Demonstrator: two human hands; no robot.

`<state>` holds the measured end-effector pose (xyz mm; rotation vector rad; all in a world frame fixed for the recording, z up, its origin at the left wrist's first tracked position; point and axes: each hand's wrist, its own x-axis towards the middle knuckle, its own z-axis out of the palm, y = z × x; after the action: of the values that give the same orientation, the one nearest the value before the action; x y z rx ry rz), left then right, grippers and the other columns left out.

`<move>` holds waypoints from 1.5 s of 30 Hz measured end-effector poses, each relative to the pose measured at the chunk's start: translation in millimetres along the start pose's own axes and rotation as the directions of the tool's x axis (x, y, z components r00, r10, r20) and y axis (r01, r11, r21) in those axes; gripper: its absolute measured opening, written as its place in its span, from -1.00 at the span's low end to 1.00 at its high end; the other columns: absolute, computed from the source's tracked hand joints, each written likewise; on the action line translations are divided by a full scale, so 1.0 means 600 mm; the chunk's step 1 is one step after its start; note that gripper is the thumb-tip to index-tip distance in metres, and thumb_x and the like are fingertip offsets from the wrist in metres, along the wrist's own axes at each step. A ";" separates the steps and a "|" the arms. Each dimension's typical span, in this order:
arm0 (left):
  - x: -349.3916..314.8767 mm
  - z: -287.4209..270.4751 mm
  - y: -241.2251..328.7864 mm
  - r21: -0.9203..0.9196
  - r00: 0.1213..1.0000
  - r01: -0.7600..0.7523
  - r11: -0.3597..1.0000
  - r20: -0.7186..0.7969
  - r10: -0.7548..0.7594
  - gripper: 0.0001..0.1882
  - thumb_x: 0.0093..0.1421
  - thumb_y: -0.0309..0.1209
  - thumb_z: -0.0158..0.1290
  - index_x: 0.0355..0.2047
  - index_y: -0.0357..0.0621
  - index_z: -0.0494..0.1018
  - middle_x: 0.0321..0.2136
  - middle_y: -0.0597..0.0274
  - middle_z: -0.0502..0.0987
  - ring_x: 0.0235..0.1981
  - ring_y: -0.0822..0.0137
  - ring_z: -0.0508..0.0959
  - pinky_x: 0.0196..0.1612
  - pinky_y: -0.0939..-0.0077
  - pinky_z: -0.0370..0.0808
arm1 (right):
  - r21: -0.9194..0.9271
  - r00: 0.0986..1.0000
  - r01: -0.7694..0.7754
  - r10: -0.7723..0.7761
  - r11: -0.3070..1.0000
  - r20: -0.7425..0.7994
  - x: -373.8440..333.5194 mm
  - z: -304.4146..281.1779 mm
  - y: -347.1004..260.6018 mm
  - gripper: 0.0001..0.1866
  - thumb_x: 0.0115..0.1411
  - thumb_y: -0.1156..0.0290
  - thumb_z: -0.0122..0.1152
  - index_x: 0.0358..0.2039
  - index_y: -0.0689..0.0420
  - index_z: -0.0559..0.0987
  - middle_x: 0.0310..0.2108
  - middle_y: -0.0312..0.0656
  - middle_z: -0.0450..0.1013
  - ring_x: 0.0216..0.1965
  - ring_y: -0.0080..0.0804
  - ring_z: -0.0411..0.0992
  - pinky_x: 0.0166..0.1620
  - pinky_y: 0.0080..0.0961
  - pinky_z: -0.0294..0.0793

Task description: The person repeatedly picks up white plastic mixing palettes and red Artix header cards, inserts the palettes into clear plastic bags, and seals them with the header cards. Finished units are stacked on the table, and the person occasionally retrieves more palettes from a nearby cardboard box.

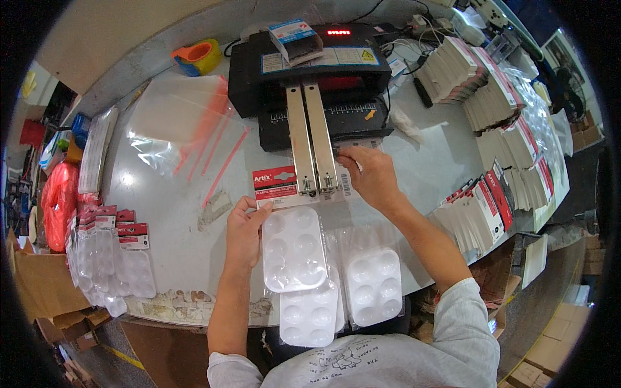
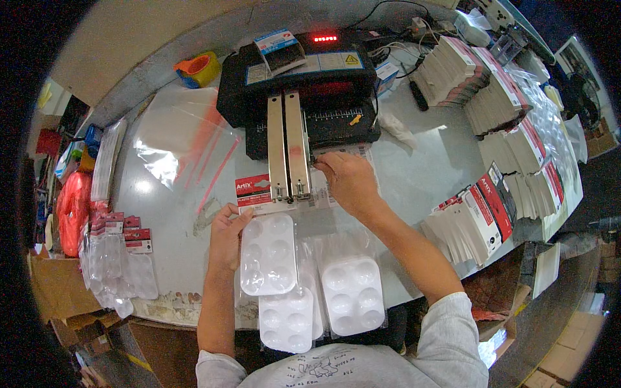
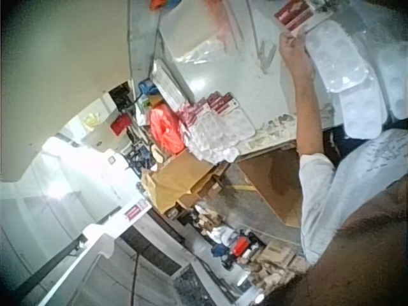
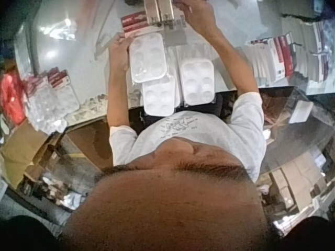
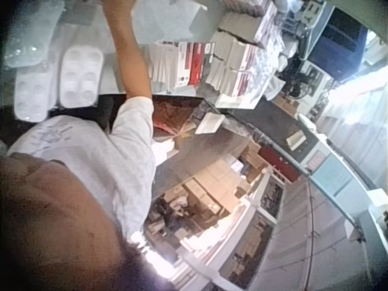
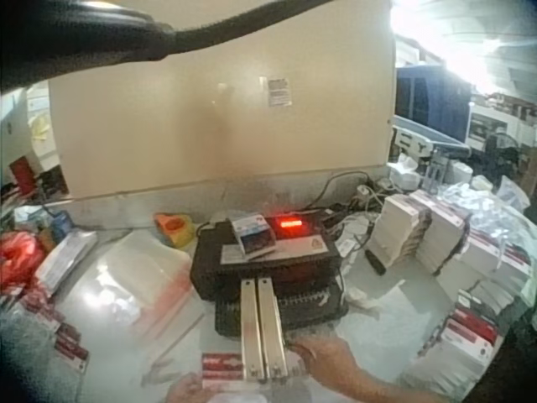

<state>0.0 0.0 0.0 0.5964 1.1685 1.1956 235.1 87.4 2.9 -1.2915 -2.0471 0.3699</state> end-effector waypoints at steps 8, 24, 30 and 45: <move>-0.001 -0.004 0.002 0.025 0.999 0.042 0.999 -0.029 -0.041 -0.85 0.14 -0.43 0.08 -0.42 -0.14 0.31 -0.54 0.26 0.51 -0.63 0.59 0.43 -0.61 0.73 0.32 | 0.173 0.990 -0.137 0.142 0.975 -0.018 0.003 -0.045 -0.013 -0.84 -0.04 0.44 0.26 -0.40 0.17 0.58 -0.47 -0.14 0.51 -0.45 -0.21 0.48 -0.36 -0.40 0.42; -0.166 -0.033 0.001 0.838 0.922 -0.211 0.504 -0.002 0.388 -0.73 0.01 -0.33 0.18 -0.38 -0.19 0.36 -0.42 0.20 0.35 -0.45 0.32 0.41 -0.49 0.50 0.40 | -0.548 0.860 -0.469 0.500 0.693 -0.103 -0.155 -0.370 0.041 -0.25 -0.07 0.12 0.33 0.02 0.38 0.32 -0.11 0.13 0.38 -0.10 -0.04 0.38 -0.01 -0.34 0.31; -0.182 0.045 -0.010 0.824 0.940 -0.188 0.534 -0.006 0.341 -0.71 -0.08 -0.34 0.24 -0.45 -0.18 0.37 -0.44 0.24 0.33 -0.47 0.34 0.36 -0.45 0.51 0.34 | -0.411 0.842 -0.491 0.540 0.768 0.002 -0.146 -0.385 0.045 -0.11 -0.18 0.06 0.40 0.06 0.38 0.28 -0.14 0.17 0.41 -0.16 -0.10 0.44 -0.03 -0.35 0.34; -0.199 0.044 0.002 0.324 0.967 -0.229 0.918 -0.032 0.252 -0.87 0.23 -0.46 -0.09 -0.40 -0.23 0.21 -0.49 0.11 0.50 -0.46 0.50 0.42 -0.29 0.67 0.32 | -0.501 0.818 -0.451 0.566 0.738 0.098 -0.135 -0.417 0.046 -0.04 -0.28 -0.15 0.37 -0.03 0.38 0.36 -0.25 0.15 0.46 -0.21 -0.03 0.46 -0.10 -0.34 0.40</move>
<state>31.5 -104.9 54.5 0.9710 1.3946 1.2518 445.0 0.6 138.0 -2.2288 -2.0119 0.3064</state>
